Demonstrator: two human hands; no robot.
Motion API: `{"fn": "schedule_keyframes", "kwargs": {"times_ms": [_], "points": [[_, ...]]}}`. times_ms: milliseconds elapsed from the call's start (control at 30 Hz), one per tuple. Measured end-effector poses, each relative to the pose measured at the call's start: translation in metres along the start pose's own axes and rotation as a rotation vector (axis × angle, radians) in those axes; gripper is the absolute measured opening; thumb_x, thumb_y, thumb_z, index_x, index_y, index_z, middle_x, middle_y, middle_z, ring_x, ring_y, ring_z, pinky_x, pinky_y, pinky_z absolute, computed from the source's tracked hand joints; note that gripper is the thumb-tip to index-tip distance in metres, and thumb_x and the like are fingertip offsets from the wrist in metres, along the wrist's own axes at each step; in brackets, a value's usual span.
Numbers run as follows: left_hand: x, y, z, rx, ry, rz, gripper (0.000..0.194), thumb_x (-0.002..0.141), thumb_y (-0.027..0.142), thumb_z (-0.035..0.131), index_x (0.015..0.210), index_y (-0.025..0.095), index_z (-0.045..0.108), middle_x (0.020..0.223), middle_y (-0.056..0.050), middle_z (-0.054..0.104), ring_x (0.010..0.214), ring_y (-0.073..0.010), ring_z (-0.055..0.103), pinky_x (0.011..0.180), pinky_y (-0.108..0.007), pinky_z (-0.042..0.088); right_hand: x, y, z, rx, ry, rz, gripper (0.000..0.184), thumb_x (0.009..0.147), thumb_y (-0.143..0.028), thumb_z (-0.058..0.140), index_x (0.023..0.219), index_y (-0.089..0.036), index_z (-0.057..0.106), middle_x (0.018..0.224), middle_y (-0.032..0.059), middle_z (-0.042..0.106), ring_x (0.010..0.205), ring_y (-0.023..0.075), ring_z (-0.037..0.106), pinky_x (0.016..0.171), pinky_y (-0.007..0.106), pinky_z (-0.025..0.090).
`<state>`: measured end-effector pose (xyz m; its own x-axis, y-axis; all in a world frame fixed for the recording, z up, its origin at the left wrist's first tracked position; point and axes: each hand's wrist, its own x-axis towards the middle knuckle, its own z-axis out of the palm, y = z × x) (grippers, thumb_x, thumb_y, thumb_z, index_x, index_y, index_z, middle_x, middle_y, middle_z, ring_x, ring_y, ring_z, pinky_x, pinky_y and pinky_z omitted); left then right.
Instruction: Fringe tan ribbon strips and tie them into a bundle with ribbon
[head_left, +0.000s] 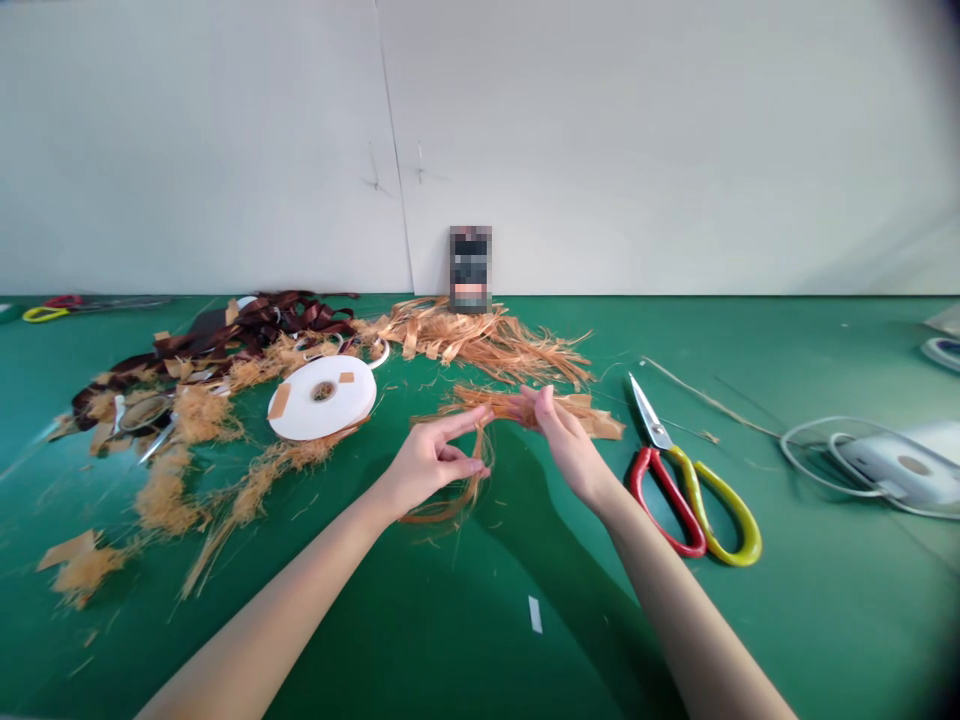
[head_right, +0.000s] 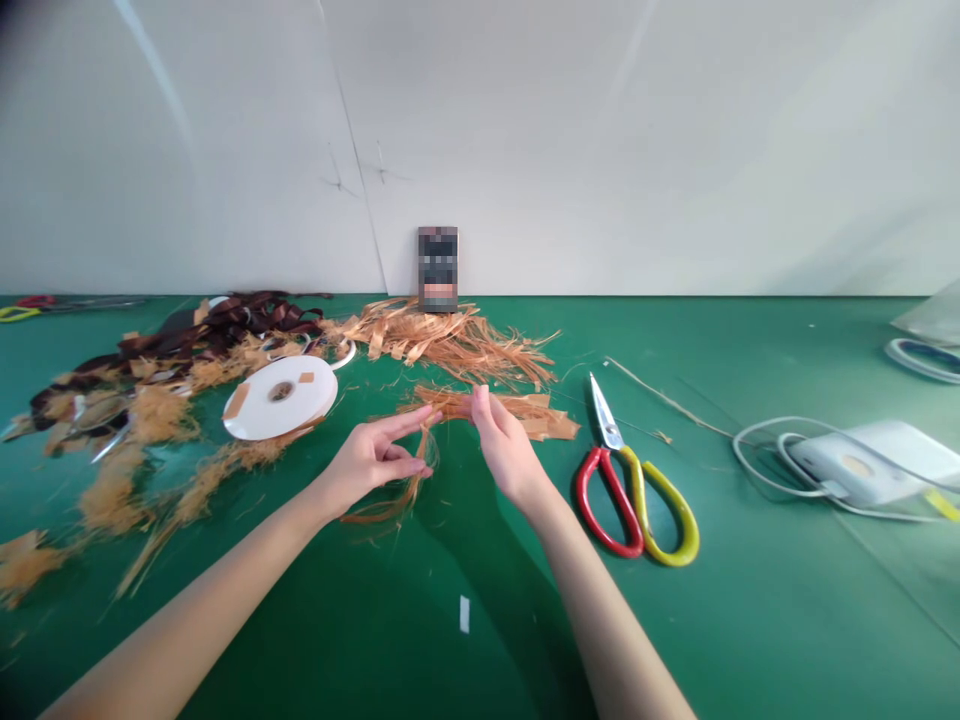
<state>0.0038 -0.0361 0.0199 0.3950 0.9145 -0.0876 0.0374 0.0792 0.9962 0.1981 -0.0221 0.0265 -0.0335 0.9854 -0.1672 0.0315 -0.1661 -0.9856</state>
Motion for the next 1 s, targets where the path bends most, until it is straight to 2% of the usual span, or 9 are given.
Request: {"fn": "schedule_keyframes", "kwargs": {"times_ms": [100,167,300,433,633,733,800,933,1000], "points": [[-0.001,-0.001,0.003,0.029,-0.05,0.002,0.068,0.074,0.014,0.071,0.136,0.027,0.048,0.146,-0.01,0.044,0.078,-0.0158,0.072,0.071,-0.024,0.054,0.0,-0.001,0.002,0.194,0.05,-0.125,0.064,0.083,-0.062,0.05,0.137,-0.027,0.044,0.151,0.0036,0.037,0.139,0.0192,0.033,0.117,0.037,0.021],[0.001,-0.003,0.003,0.04,-0.06,-0.011,0.067,0.075,0.014,0.07,0.136,0.028,0.048,0.147,-0.01,0.043,0.079,-0.016,0.073,0.07,-0.023,0.054,-0.003,-0.009,0.001,0.349,-0.024,-0.217,0.059,0.088,-0.061,0.043,0.134,-0.025,0.047,0.15,0.0043,0.039,0.137,0.0175,0.036,0.114,0.034,0.027],[0.004,-0.005,0.0,-0.004,0.01,-0.036,0.066,0.071,0.014,0.073,0.133,0.026,0.052,0.146,-0.011,0.043,0.074,-0.0127,0.072,0.067,-0.021,0.053,-0.01,-0.024,-0.006,0.432,-0.409,-0.099,0.082,0.089,-0.069,0.008,0.101,-0.016,0.069,0.099,0.0121,0.073,0.081,0.0197,0.069,0.08,0.034,0.053],[0.003,0.001,-0.004,-0.086,0.057,-0.017,0.069,0.07,0.016,0.076,0.134,0.027,0.051,0.147,-0.01,0.043,0.07,-0.0096,0.069,0.071,-0.023,0.054,-0.008,-0.019,-0.009,0.156,-0.591,0.093,0.102,0.079,-0.078,-0.002,0.083,-0.009,0.072,0.064,0.0135,0.07,0.043,0.0142,0.055,0.052,0.03,0.045],[0.0,0.008,-0.004,-0.098,0.057,0.003,0.068,0.07,0.015,0.075,0.133,0.027,0.053,0.145,-0.009,0.046,0.068,-0.0094,0.068,0.074,-0.027,0.056,0.002,0.007,-0.001,-0.07,-0.071,-0.027,0.068,0.081,-0.072,0.04,0.111,-0.016,0.066,0.12,0.0131,0.065,0.11,0.0268,0.059,0.105,0.044,0.034],[0.002,0.004,-0.003,-0.07,0.032,-0.028,0.066,0.07,0.012,0.074,0.131,0.027,0.054,0.144,-0.009,0.046,0.065,-0.0086,0.067,0.075,-0.028,0.056,0.002,0.008,0.007,0.222,-0.107,-0.054,0.06,0.084,-0.063,0.048,0.128,-0.023,0.054,0.148,0.0062,0.041,0.14,0.0211,0.031,0.117,0.039,0.017],[0.003,0.001,-0.003,-0.058,0.014,-0.04,0.066,0.07,0.012,0.074,0.132,0.027,0.054,0.145,-0.01,0.045,0.067,-0.0098,0.068,0.077,-0.029,0.057,0.0,0.001,0.01,0.342,-0.145,-0.106,0.058,0.09,-0.063,0.033,0.129,-0.025,0.053,0.149,0.0032,0.04,0.138,0.0179,0.034,0.115,0.036,0.024],[0.003,0.003,-0.004,-0.053,0.046,-0.052,0.067,0.069,0.011,0.074,0.131,0.026,0.055,0.146,-0.011,0.044,0.069,-0.0117,0.07,0.075,-0.029,0.057,-0.009,-0.019,0.004,0.522,-0.448,-0.103,0.081,0.09,-0.066,0.007,0.097,-0.018,0.073,0.104,0.0105,0.072,0.091,0.0202,0.068,0.088,0.036,0.05],[0.002,0.007,-0.004,-0.077,0.074,-0.038,0.067,0.069,0.011,0.074,0.131,0.026,0.054,0.146,-0.01,0.045,0.068,-0.0097,0.069,0.075,-0.027,0.057,-0.012,-0.023,-0.002,0.483,-0.591,-0.038,0.098,0.084,-0.072,-0.003,0.071,-0.014,0.075,0.068,0.0123,0.072,0.055,0.0164,0.063,0.064,0.031,0.051]]}}
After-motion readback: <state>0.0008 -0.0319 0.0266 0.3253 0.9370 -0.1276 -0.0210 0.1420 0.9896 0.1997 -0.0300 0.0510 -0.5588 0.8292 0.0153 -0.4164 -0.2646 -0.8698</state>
